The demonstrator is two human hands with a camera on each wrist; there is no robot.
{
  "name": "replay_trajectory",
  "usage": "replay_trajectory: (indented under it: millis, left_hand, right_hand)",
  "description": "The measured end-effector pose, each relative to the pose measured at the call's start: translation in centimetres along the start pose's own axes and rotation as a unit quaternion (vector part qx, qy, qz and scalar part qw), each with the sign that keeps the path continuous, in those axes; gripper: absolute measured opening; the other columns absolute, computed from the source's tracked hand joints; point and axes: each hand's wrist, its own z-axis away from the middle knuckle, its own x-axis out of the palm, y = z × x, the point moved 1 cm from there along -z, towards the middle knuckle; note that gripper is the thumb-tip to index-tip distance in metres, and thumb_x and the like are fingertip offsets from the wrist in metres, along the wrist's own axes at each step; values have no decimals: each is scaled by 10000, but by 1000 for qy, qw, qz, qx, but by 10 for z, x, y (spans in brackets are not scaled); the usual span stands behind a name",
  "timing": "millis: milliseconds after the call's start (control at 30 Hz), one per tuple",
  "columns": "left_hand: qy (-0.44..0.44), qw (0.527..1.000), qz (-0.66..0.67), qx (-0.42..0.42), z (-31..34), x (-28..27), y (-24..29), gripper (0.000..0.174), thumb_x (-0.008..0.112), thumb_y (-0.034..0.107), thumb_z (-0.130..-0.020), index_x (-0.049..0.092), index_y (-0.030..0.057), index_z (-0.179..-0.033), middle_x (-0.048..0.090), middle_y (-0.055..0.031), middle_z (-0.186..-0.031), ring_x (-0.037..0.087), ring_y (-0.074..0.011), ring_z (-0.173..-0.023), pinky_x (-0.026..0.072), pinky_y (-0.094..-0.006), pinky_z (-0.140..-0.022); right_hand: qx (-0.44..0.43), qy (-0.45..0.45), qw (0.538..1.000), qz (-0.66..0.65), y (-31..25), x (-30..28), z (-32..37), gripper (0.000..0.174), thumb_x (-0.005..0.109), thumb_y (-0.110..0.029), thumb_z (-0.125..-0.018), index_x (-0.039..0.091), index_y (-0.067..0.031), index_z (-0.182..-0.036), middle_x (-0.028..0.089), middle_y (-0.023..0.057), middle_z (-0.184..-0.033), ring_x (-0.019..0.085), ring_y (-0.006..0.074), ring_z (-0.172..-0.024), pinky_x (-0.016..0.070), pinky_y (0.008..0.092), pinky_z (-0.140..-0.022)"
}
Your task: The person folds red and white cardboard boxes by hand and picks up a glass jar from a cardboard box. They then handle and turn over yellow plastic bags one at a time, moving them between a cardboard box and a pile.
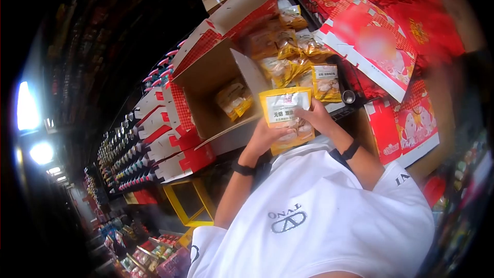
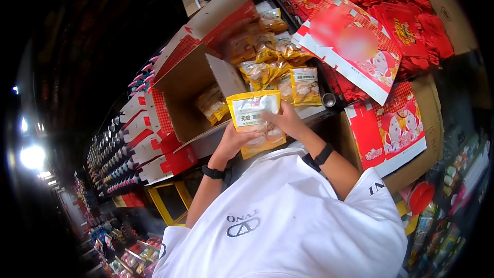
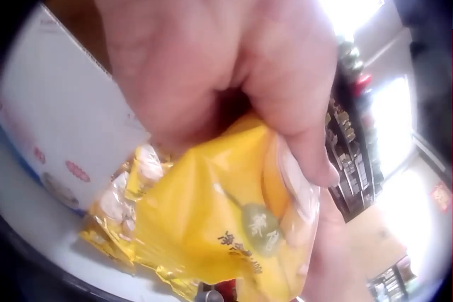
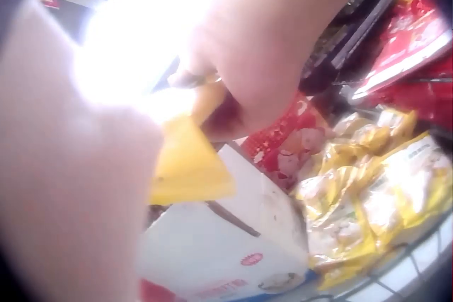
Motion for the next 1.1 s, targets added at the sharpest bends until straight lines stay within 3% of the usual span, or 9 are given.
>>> replay_trajectory:
  millis: [233,433,500,633,733,767,833,933,1100]
  left_hand:
    - [105,993,47,7,25,-11,0,515,777,97,-872,531,1,-1314,634,-119,-1284,644,-186,-1121,524,-348,-988]
    - [115,992,50,-28,26,-27,-24,392,647,190,-989,535,-12,-1306,632,-124,-1280,643,-201,-1113,534,-350,-972]
    - [133,982,134,-32,27,-23,-22,364,610,192,-1011,536,-16,-1301,633,-125,-1276,642,-200,-1112,539,-357,-969]
    - [154,976,152,-5,22,-19,-29,331,579,147,-1018,544,-41,-1288,648,-136,-1237,660,-203,-1065,550,-343,-934]
    - [159,977,140,0,23,-25,-31,325,576,120,-1010,549,-50,-1286,653,-141,-1226,669,-199,-1036,550,-327,-914]
    - [159,978,132,1,26,-29,-31,324,573,119,-1012,547,-50,-1286,652,-142,-1228,669,-201,-1039,550,-327,-914]
    - [167,977,130,-3,33,-35,-31,322,566,120,-1017,543,-51,-1288,649,-145,-1234,668,-203,-1044,550,-329,-914]
    - [186,973,140,-13,45,-44,-30,327,557,142,-1028,532,-43,-1296,644,-150,-1246,673,-214,-1055,562,-345,-914]
    - [229,964,138,-17,57,-53,-39,350,546,194,-1043,499,-23,-1313,635,-164,-1257,687,-253,-1065,589,-392,-914]
  right_hand:
    - [-23,-49,999,4,-18,30,-22,443,706,-348,-954,651,42,-1157,712,53,-1048,633,84,-917,528,251,-823]
    - [-36,-27,998,-50,-16,38,-25,475,634,-417,-991,664,39,-1121,707,47,-1022,624,75,-893,519,246,-797]
    - [-37,-10,997,-62,-10,33,-27,491,611,-441,-1001,673,37,-1096,703,38,-988,615,70,-874,511,243,-779]
    - [-27,-6,998,50,-5,18,-32,547,545,-494,-1023,695,32,-1020,653,1,-855,570,58,-814,478,236,-717]
    - [31,-4,999,32,19,-9,-37,553,529,-493,-1030,684,38,-999,669,14,-866,609,70,-827,489,232,-728]
    - [66,7,998,19,29,-24,-43,534,561,-484,-1012,657,39,-1066,705,75,-905,675,153,-863,521,269,-785]
    - [35,140,970,198,89,-80,-68,522,603,-466,-979,632,31,-1135,703,142,-1031,684,241,-968,527,331,-864]
    - [69,281,861,419,136,-157,-97,587,728,-371,-867,554,44,-1244,655,256,-1183,663,364,-1086,529,410,-910]
    - [211,335,820,414,187,-244,-154,815,795,-381,-777,449,69,-1362,598,269,-1293,607,374,-1200,500,398,-992]
